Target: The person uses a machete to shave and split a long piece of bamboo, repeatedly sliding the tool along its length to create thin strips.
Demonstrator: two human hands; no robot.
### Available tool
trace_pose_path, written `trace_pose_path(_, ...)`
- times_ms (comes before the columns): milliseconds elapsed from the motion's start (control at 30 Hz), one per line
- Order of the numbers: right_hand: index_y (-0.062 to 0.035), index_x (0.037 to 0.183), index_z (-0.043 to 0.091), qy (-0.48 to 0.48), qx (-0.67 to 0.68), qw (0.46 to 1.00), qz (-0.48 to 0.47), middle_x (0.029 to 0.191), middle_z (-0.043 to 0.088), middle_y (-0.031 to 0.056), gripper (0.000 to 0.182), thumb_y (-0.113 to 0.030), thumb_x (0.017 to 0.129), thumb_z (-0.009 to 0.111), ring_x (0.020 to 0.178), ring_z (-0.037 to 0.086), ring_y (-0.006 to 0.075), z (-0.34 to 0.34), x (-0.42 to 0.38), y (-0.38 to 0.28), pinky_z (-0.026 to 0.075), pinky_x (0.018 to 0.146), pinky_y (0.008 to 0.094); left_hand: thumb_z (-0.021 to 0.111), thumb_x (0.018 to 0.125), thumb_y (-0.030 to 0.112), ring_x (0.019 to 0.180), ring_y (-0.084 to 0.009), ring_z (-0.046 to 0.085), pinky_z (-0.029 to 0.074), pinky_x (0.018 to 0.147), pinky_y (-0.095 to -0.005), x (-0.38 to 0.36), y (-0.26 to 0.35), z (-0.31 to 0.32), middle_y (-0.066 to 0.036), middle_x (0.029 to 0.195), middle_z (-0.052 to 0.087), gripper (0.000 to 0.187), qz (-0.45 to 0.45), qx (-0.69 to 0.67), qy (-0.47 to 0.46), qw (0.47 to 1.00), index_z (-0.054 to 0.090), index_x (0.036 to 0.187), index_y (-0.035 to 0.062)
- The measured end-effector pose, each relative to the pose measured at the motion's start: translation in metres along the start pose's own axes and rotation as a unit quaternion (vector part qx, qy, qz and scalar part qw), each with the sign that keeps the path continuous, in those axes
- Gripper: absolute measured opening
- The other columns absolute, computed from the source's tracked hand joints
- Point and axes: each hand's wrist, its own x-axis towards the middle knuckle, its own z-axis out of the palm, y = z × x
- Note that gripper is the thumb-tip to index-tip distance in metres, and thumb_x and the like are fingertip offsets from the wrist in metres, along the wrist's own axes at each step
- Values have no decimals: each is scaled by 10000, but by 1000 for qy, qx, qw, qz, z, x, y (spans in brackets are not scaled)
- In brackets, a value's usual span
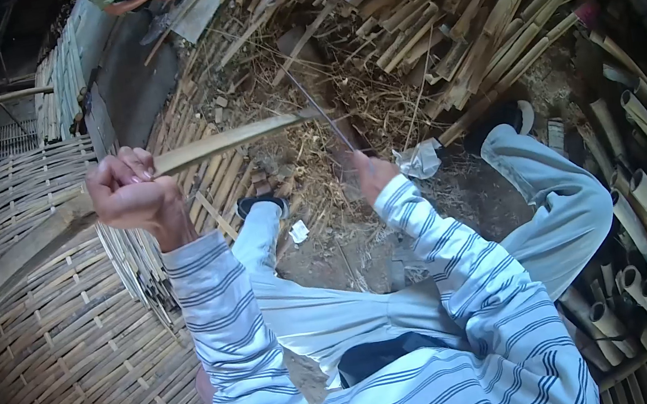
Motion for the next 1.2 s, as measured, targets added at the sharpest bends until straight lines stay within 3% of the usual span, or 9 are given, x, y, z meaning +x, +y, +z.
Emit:
trace_pose_path(100,27,815,587,35,70,994,-74,811,624,247,574,-468,951,330,882,598,413,-13,-12,-42,470,777,407,393,789,138,355,-102,214,230,396,-252,1,-4,0,13,428,195,308,-28,-32,2,999,254,515,150)
trace_pose_path(200,19,859,608,-10,-143,989,33,826,624,252,584,-482,945,322,872,594,421,29,-6,-1,463,801,443,397,791,138,357,-102,209,226,395,-250,-2,2,-4,13,425,190,312,-21,-15,-14,1000,247,517,151)
trace_pose_path(333,21,939,628,-69,-82,989,103,837,622,262,690,-549,927,240,857,586,433,34,27,43,451,804,462,404,789,130,362,-102,202,223,396,-245,-5,2,3,13,422,192,312,-12,-22,9,1000,239,525,155)
trace_pose_path(467,42,852,597,6,-6,998,-60,784,597,273,666,-542,931,287,786,580,434,32,-5,4,434,717,473,403,792,132,363,-102,211,239,400,-249,-8,1,3,9,428,207,297,-23,-13,5,1000,251,538,151)
trace_pose_path(567,39,810,584,92,10,992,-81,763,587,271,653,-537,932,302,750,564,443,48,-10,10,428,696,475,406,794,136,362,-103,214,244,400,-250,-7,6,6,8,429,209,292,-14,-3,11,1000,254,545,148)
trace_pose_path(700,29,826,586,-23,-17,1000,-2,765,586,269,608,-508,939,324,758,561,448,34,3,18,424,696,471,411,791,136,361,-100,219,249,402,-246,-8,5,0,9,433,202,288,-8,-19,-10,1000,250,553,146)
trace_pose_path(833,28,782,587,30,-19,997,-67,734,586,261,627,-515,941,315,750,562,446,43,-4,21,429,686,465,417,789,134,358,-99,221,247,399,-246,-12,4,4,12,436,196,286,-13,-13,4,1000,248,558,143)
trace_pose_path(1100,37,831,580,14,-61,995,-72,694,584,234,638,-532,939,312,692,571,402,29,-1,5,445,668,435,430,777,149,356,-89,225,238,393,-243,-5,2,-2,23,441,196,278,-26,-9,28,999,260,557,145)
trace_pose_path(1200,26,949,603,-49,-26,998,-12,844,620,272,602,-523,922,359,834,609,420,1,0,-27,477,742,465,428,777,145,356,-89,225,245,396,-242,-1,2,-5,25,442,198,278,-24,-16,26,999,260,556,146)
